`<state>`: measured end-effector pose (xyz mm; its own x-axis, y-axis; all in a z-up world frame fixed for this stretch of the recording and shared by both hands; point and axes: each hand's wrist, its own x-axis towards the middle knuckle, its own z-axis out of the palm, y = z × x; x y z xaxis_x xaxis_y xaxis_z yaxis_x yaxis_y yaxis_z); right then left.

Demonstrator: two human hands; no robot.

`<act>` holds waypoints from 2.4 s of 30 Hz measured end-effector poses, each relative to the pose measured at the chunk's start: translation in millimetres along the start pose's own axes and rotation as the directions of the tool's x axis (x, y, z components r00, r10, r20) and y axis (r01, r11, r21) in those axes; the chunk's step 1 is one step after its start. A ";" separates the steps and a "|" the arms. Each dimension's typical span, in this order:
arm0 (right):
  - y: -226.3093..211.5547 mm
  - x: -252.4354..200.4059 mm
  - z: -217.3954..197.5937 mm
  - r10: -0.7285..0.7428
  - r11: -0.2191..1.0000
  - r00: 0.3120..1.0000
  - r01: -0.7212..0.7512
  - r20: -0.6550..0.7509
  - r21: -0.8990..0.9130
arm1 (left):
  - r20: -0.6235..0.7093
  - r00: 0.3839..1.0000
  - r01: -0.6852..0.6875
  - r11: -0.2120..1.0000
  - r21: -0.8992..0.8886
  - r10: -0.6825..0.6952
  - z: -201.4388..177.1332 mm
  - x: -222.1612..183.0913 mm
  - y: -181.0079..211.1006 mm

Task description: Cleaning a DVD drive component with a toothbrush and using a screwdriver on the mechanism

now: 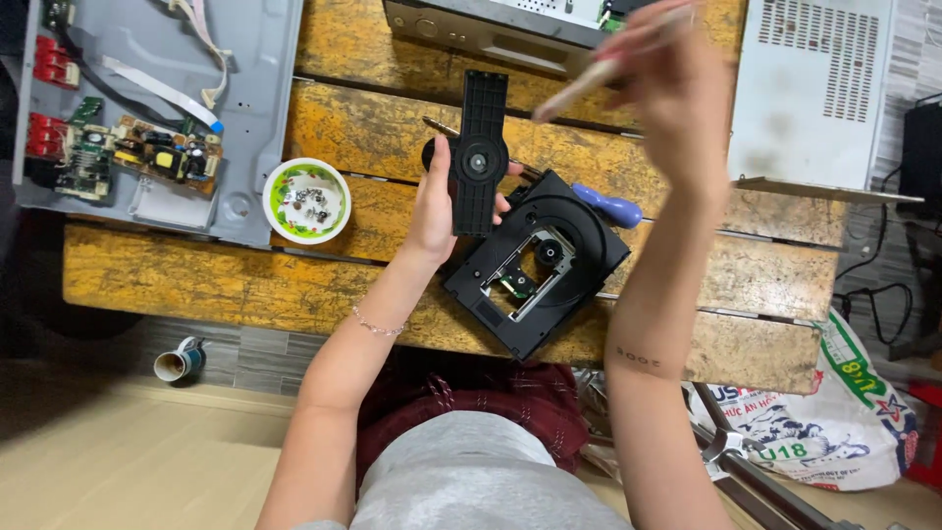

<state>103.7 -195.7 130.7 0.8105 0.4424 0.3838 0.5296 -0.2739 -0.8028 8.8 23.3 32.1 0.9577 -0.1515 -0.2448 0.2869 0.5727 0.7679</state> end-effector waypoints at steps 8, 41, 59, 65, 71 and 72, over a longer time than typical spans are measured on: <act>28.9 19.3 35.5 0.142 0.988 0.953 -0.118 0.268 -0.103 | -0.113 0.993 -0.039 0.997 -0.061 0.032 -3.8 3.4 0.9; -51.3 -12.1 -5.7 -0.198 0.908 0.970 0.127 -0.143 -0.398 | 0.303 0.946 -0.198 0.942 0.272 0.111 85.2 12.1 141.4; -113.8 -63.9 0.6 -0.182 0.842 0.955 0.028 -0.235 -0.538 | 0.496 0.867 -0.150 0.975 0.166 0.050 70.9 -20.3 134.4; -102.8 -65.0 -14.2 -0.161 0.798 0.966 0.008 -0.200 -0.603 | 0.542 0.826 -0.282 0.945 0.163 0.153 65.6 -32.3 137.4; -108.3 -75.7 -28.1 -0.227 0.705 0.939 -0.024 -0.258 -0.709 | 0.602 0.796 -0.182 0.974 0.137 0.064 54.5 -39.2 154.2; -112.7 -75.0 -32.9 -0.259 0.715 0.913 -0.037 -0.314 -0.698 | 0.615 0.788 -0.125 0.983 0.134 0.016 52.7 -40.2 157.2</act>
<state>-8.5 -226.1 207.4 0.6816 0.2069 0.7018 0.5233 -0.8082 -0.2700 16.7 76.9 193.9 0.7741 -0.6058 0.1838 0.1660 0.4744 0.8645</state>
